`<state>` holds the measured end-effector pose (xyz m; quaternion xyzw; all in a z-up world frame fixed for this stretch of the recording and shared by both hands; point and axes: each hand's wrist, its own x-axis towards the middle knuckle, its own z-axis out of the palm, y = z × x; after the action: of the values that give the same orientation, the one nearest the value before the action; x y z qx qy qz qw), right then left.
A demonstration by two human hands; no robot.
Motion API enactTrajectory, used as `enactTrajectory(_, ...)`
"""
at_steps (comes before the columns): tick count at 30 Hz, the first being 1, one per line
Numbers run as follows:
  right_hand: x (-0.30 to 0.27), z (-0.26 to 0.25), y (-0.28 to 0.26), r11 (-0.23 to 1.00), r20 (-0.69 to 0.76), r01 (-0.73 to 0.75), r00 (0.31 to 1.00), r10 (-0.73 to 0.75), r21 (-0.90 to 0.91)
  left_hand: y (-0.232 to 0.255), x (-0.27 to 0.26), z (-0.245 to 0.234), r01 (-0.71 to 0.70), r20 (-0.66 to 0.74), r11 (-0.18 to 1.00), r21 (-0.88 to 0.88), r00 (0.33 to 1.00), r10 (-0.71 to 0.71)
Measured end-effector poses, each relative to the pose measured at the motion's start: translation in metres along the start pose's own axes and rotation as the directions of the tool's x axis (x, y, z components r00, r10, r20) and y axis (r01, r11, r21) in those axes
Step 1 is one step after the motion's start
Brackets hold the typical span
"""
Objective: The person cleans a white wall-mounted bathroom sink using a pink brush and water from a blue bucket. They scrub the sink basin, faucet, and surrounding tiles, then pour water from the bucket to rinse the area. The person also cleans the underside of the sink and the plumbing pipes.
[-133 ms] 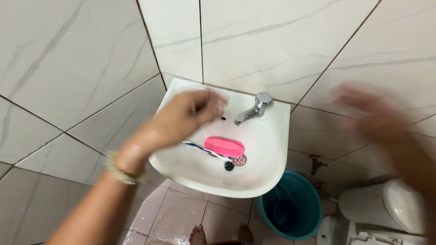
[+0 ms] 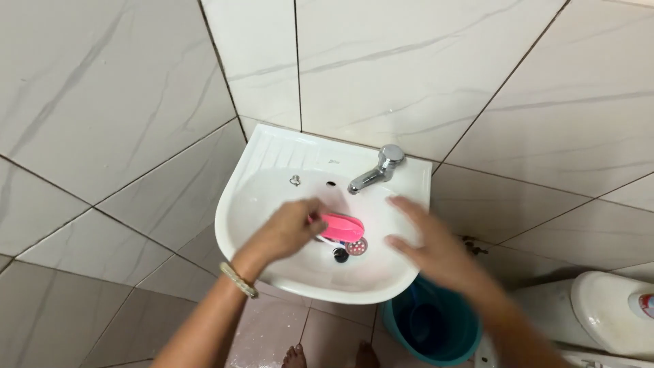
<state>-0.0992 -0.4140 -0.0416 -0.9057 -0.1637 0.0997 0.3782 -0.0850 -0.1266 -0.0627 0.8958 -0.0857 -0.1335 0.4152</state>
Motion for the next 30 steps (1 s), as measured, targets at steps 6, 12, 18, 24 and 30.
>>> enactTrajectory(6, 0.036, 0.076, 0.019, 0.986, 0.1, 0.128, 0.988, -0.118, -0.102, -0.019, 0.013, 0.048, -0.021, 0.01, 0.993, 0.119, 1.0, 0.02)
enactTrajectory(12, 0.041, 0.1, 0.027, 0.99, 0.156, 0.036, 0.988, -0.014, -0.138, -0.048, 0.035, 0.072, 0.001, 0.085, 0.945, 0.327, 0.996, -0.031)
enactTrajectory(18, 0.041, 0.104, 0.032, 0.981, 0.174, -0.007, 0.984, 0.042, -0.194, -0.064, 0.055, 0.092, -0.048, 0.015, 0.827, 0.561, 0.999, 0.048)
enactTrajectory(24, 0.037, 0.084, 0.026, 0.969, 0.052, 0.031, 0.998, -0.019, -0.245, -0.043, 0.064, 0.085, -0.038, 0.113, 0.813, 0.581, 0.993, -0.035)
enactTrajectory(30, 0.031, 0.056, 0.039, 0.975, -0.325, 0.165, 0.923, -0.206, -0.15, -0.047, 0.053, 0.037, 0.144, -0.219, 0.989, -0.019, 0.965, -0.144)
